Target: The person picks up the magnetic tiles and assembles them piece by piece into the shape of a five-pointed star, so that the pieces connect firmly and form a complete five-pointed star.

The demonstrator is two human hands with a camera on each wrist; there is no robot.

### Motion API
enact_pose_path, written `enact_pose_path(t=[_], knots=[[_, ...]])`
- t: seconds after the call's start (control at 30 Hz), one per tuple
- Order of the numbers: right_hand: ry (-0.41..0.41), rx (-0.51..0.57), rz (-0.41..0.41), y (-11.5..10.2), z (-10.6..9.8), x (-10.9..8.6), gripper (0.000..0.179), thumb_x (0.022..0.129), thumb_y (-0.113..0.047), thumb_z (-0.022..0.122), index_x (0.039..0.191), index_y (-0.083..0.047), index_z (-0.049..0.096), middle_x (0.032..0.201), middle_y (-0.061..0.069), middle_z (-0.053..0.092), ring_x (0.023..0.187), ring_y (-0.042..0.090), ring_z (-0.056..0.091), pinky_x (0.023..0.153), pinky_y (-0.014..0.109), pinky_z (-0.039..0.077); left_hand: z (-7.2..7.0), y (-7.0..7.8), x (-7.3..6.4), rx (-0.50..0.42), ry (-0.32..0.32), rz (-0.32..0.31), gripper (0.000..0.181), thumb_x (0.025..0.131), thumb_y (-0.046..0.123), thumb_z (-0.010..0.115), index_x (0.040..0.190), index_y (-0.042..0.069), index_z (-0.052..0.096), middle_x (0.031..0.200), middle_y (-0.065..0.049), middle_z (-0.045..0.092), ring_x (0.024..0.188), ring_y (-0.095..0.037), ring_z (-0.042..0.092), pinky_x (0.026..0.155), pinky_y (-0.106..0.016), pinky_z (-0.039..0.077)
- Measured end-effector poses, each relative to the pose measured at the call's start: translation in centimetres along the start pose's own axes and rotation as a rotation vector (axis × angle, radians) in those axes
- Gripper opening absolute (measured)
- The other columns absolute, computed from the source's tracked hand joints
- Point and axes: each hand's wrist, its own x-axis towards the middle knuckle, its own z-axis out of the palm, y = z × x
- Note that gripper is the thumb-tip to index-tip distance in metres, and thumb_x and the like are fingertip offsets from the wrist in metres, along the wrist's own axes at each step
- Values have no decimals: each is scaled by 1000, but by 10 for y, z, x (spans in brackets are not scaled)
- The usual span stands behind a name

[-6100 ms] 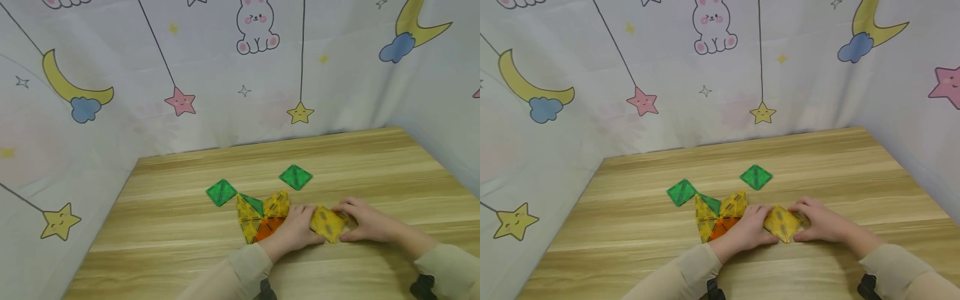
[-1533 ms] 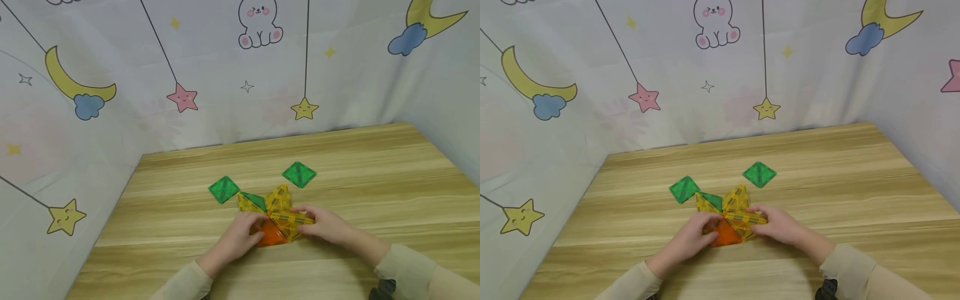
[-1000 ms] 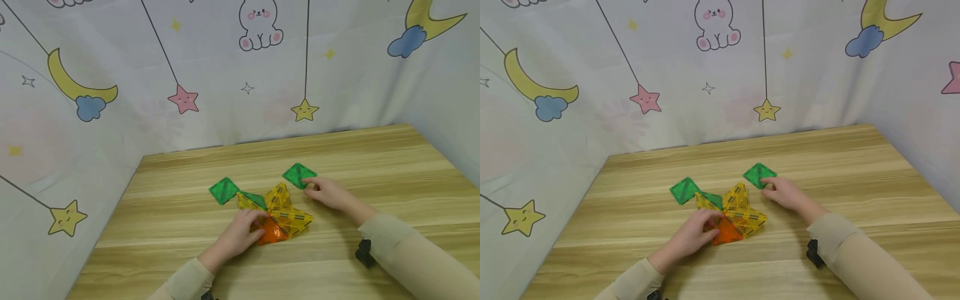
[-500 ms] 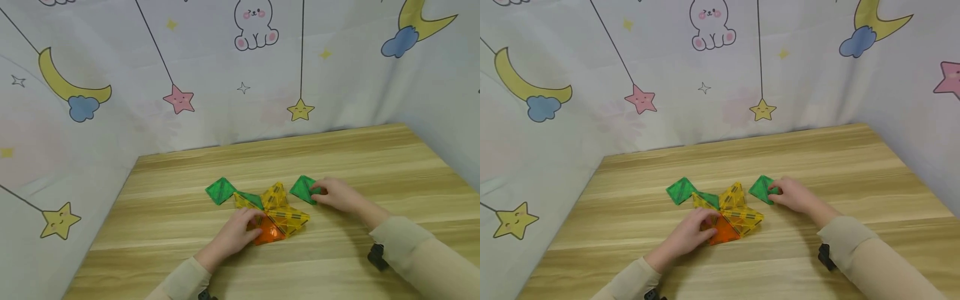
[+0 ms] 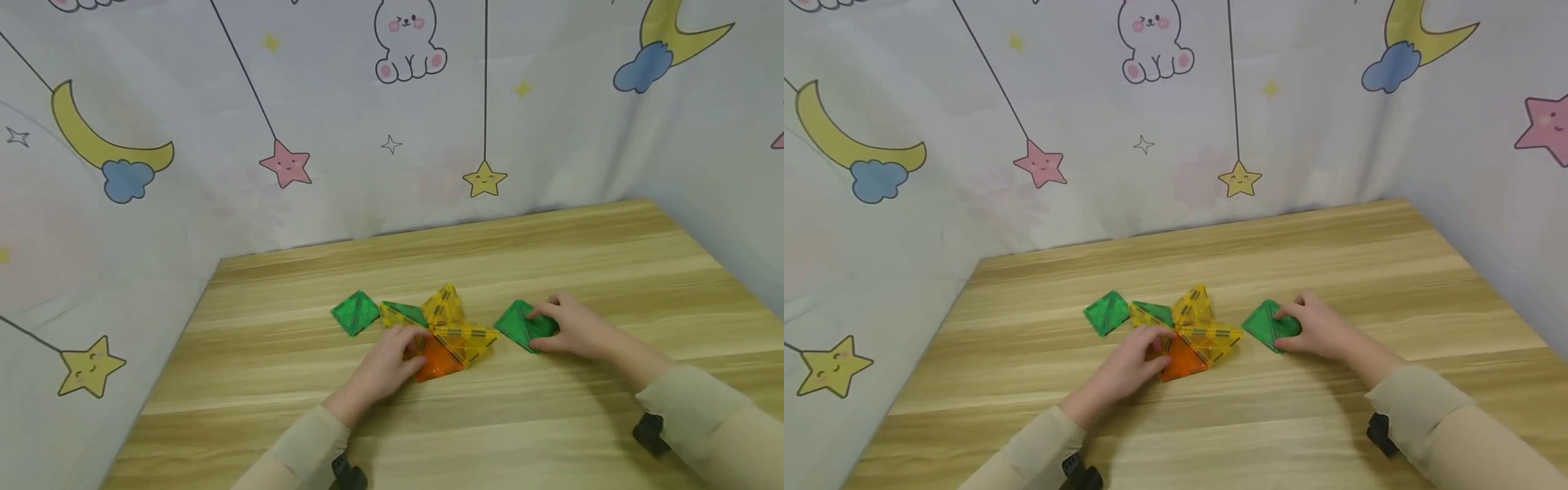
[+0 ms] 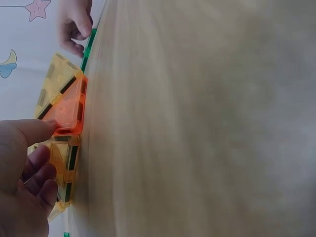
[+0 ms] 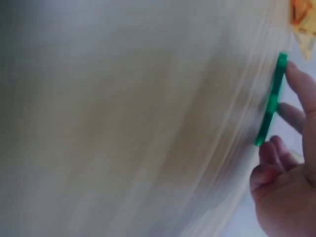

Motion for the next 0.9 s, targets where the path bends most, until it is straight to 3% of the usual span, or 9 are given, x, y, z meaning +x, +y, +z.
enact_pose_path(t=[0.17, 0.33, 0.57, 0.9], knots=[[-45, 29, 9, -4, -2, -14, 46, 76, -40, 76, 109, -11, 64, 113, 23, 47, 98, 35, 52, 77, 47, 46, -2, -1, 8, -13, 0, -14, 35, 88, 14, 67, 121, 14, 58, 89, 3, 51, 84, -14, 46, 71, -29, 40], [-66, 59, 10, -13, 5, -24, 48, 74, -46, 76, 108, -16, 62, 108, 16, 47, 90, 24, 51, 73, 40, 45, -2, -1, 11, -8, -4, -19, 39, 88, 17, 67, 125, 13, 57, 94, 1, 52, 88, -15, 48, 73, -30, 42], [-55, 44, -74, -34, 21, -33, 48, 72, -50, 75, 107, -21, 61, 102, 6, 47, 84, 14, 49, 68, 30, 44, 0, 3, 5, -6, -42, -13, 44, 86, 22, 69, 127, 12, 55, 103, -2, 55, 95, -17, 49, 80, -34, 43], [-75, 112, -80, -59, 37, -35, 47, 73, -49, 75, 109, -21, 60, 101, 4, 44, 81, 13, 47, 67, 28, 43, 4, 8, -4, 7, -69, 23, 46, 82, 24, 73, 123, 9, 57, 100, -1, 58, 92, -14, 52, 80, -31, 43]])
